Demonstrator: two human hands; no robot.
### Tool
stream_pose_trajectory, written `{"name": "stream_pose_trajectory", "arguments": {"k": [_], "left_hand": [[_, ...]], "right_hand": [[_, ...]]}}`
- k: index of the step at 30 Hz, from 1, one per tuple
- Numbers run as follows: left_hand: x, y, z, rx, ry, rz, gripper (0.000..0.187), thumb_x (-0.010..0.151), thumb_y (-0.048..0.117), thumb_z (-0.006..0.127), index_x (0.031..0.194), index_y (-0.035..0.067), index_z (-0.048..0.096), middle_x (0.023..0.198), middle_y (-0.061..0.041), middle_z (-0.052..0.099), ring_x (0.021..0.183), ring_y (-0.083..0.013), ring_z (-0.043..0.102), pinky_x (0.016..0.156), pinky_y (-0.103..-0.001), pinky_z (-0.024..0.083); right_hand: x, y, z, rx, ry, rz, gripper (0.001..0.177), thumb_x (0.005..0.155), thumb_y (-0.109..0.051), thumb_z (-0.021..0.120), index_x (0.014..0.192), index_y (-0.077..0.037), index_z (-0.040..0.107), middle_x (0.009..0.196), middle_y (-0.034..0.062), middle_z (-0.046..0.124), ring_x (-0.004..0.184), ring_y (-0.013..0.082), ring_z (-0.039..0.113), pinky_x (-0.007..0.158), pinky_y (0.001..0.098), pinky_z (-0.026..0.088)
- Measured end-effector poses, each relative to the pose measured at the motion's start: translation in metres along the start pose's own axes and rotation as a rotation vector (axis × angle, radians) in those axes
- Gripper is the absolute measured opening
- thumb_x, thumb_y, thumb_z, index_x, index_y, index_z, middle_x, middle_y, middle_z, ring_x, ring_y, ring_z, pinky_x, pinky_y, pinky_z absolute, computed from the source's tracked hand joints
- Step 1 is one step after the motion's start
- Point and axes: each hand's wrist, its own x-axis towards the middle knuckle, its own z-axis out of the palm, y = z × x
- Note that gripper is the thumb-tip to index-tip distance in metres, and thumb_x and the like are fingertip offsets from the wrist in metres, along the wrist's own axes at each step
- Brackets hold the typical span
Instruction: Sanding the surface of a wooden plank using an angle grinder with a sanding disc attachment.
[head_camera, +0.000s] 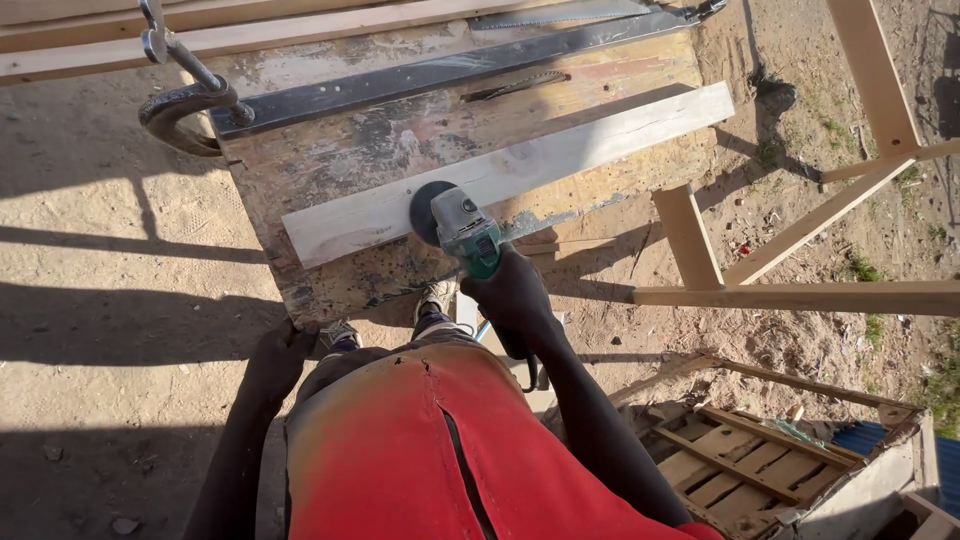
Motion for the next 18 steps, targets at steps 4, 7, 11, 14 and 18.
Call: {"name": "stream_pose_trajectory", "arguments": {"k": [4,7,11,14,18], "left_hand": [[0.015,-0.022,0.001,0.022,0.011,0.015,0.038,0.085,0.030,0.049,0.088,-0.007,0.057,0.079,-0.023,0.055,0.088,-0.0359,0.051,0.079,-0.047,0.036],[0.012,-0.013,0.000,0.003,0.037,0.048,0.034,0.084,0.027,0.049,0.086,-0.007,0.056,0.079,-0.024,0.055,0.087,-0.0348,0.051,0.079,-0.046,0.035],[0.009,-0.019,0.006,-0.036,0.056,0.028,0.034,0.085,0.026,0.048,0.088,-0.006,0.057,0.081,-0.024,0.056,0.089,-0.0336,0.050,0.080,-0.046,0.035],[0.017,-0.028,0.005,-0.022,0.061,0.043,0.036,0.085,0.028,0.049,0.088,-0.006,0.057,0.080,-0.024,0.055,0.089,-0.0350,0.051,0.079,-0.047,0.035],[0.024,-0.039,0.008,-0.024,0.076,0.045,0.036,0.085,0.028,0.049,0.082,-0.007,0.057,0.077,-0.024,0.055,0.088,-0.0368,0.050,0.078,-0.048,0.035]], "right_hand": [[0.021,0.025,-0.013,0.006,0.023,-0.020,0.046,0.057,-0.029,0.066,0.091,-0.001,0.053,0.080,0.0169,0.059,0.082,0.0340,0.059,0.068,0.0416,0.045],[0.045,0.045,-0.027,0.009,0.080,-0.037,0.049,0.058,-0.030,0.067,0.090,0.003,0.052,0.081,0.0206,0.058,0.084,0.0367,0.058,0.069,0.0443,0.043],[0.048,0.052,-0.036,-0.028,0.113,-0.028,0.048,0.058,-0.029,0.068,0.090,0.004,0.052,0.079,0.0202,0.058,0.082,0.0350,0.058,0.069,0.0438,0.043],[0.035,0.031,-0.028,-0.076,0.050,-0.072,0.050,0.058,-0.029,0.067,0.093,0.004,0.051,0.080,0.0211,0.058,0.083,0.0370,0.058,0.069,0.0443,0.043],[0.010,-0.001,-0.006,-0.096,-0.068,-0.133,0.047,0.060,-0.027,0.065,0.095,0.001,0.052,0.078,0.0188,0.059,0.082,0.0370,0.059,0.067,0.0443,0.044]]}}
